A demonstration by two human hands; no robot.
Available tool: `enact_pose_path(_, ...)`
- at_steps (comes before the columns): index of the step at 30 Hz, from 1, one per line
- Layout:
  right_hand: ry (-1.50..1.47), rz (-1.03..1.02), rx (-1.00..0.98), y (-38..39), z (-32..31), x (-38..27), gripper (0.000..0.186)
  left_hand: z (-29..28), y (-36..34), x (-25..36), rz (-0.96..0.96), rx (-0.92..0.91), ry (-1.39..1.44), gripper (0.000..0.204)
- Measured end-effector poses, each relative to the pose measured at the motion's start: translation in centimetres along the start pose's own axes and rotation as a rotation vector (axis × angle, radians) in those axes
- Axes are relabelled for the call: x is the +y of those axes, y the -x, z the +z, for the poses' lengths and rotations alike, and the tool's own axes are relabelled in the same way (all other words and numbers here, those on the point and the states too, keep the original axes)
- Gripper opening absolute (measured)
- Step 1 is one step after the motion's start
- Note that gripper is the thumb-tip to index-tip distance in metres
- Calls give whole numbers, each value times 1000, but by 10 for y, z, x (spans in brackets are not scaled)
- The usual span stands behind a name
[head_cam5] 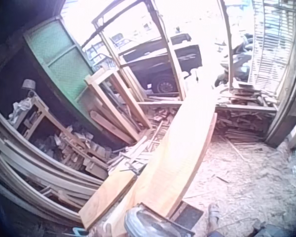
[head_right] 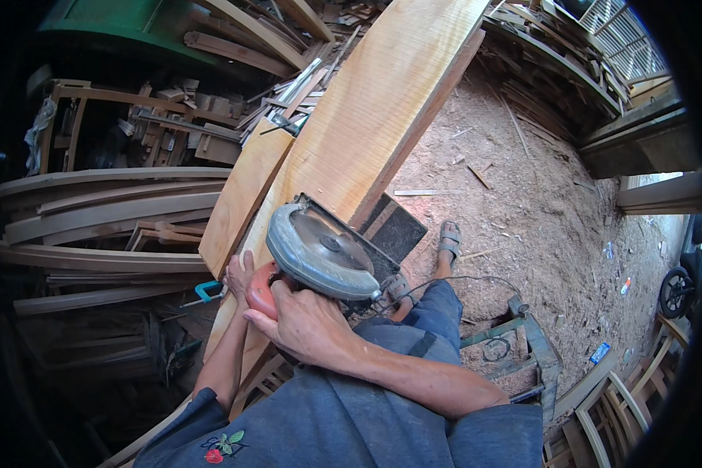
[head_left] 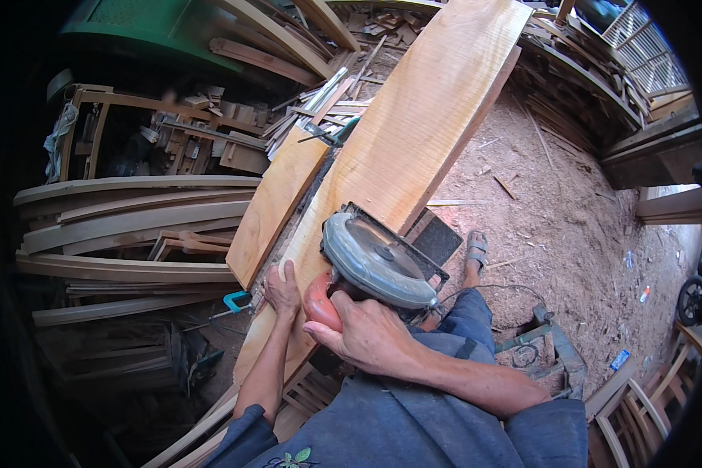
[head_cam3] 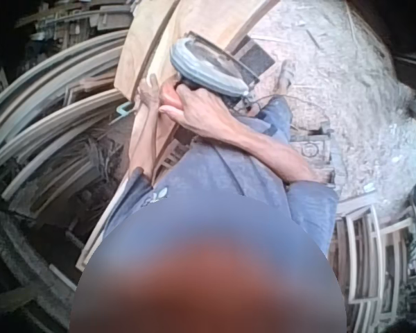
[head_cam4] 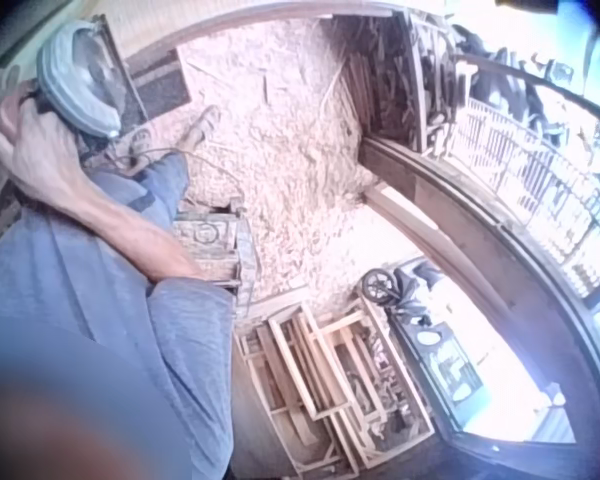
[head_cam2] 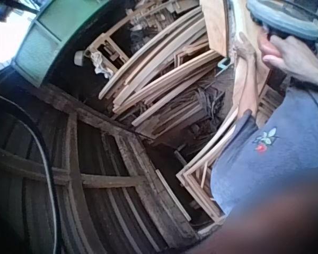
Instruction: The person uses a circular saw to cut a long wooden plank into smaller pieces. They measure and mark the wood with a tape measure and pencil, then make several cuts along the marked lines. The cut pieces are set aside on the workbench.
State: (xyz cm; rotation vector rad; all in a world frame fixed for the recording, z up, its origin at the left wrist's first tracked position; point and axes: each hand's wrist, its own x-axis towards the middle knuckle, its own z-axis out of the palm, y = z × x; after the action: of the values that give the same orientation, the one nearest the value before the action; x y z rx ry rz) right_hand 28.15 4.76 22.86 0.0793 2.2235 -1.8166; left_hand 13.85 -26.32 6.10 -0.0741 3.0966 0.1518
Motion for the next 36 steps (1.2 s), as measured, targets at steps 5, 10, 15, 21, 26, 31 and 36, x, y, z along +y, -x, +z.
enact_pose_path(5, -17, 6, -37, -6, 0, 1, 63, 1, 1, -1, 13, 23, 49, 61)
enact_pose_path(10, -19, -4, -21, -10, 0, -2, 64, 8, 2, -7, 21, 68, 59, 61)
enact_pose_path(15, -16, -11, -29, -15, 0, -3, 67, 34, -2, -36, 193, 172, -52, 61)
enact_pose_path(21, 22, -6, -16, -24, 4, -5, 68, 61, -7, -69, 278, 281, -118, 61)
enact_pose_path(26, -21, 14, -46, -31, 3, -6, 67, 53, -3, -60, 292, 282, -66, 61)
enact_pose_path(31, -15, -13, -20, -38, 5, -7, 67, 39, 4, -41, 285, 245, 15, 60)
enact_pose_path(36, -23, -25, -7, -41, 7, -7, 66, 31, 10, -29, 269, 223, 70, 59)
